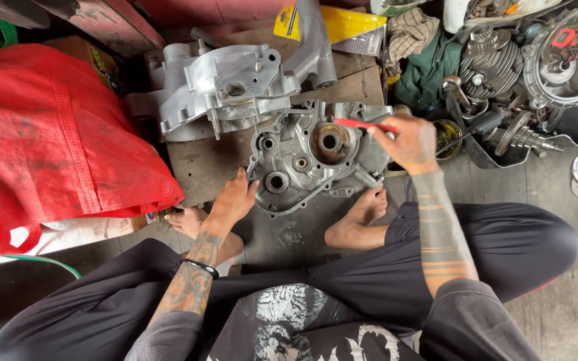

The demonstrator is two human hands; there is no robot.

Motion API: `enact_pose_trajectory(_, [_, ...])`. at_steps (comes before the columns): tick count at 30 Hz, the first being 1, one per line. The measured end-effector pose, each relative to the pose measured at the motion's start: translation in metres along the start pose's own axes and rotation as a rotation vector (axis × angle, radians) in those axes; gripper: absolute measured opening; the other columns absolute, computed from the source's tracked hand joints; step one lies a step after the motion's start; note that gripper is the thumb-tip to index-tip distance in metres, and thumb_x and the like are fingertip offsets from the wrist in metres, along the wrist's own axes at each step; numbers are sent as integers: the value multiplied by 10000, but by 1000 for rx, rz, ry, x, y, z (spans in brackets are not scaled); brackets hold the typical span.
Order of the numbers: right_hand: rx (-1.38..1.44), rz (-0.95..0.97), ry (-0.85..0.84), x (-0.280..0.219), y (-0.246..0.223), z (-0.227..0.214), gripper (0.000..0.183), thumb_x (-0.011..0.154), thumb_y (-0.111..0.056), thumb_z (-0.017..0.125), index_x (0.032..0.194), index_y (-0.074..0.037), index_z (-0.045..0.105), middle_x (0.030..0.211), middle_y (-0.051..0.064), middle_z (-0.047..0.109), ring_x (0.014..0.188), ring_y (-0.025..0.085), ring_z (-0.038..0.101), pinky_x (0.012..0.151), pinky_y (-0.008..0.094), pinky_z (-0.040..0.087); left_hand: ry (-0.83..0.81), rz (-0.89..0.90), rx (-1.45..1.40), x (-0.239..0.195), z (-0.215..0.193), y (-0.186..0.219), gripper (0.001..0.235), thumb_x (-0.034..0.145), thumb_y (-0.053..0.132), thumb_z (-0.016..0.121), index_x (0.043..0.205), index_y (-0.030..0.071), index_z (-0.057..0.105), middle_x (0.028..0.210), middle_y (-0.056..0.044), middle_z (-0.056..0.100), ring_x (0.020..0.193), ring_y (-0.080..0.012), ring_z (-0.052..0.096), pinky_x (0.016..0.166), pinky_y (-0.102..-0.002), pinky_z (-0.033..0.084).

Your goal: A person uses a small brush to scrub dirt and grime from the surfaces and crevices of a motorcycle engine casing.

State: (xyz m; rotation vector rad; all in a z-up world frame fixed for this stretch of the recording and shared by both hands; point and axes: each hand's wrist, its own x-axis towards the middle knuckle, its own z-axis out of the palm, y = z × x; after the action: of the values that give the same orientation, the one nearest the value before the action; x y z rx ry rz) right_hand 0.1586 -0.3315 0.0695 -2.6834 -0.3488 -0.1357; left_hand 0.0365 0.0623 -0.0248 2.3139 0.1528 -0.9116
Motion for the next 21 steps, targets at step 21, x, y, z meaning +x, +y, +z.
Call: enact_pose_trajectory(21, [-38, 10, -1, -5, 18, 9, 301, 943, -475, 807, 780, -237, 721, 654, 18, 639, 688, 289, 684, 634, 379, 531, -34, -4, -23, 1, -2, 0, 681, 1112, 374, 417, 1516, -166, 319, 1313, -432, 567, 1048, -483, 709, 640, -486, 656])
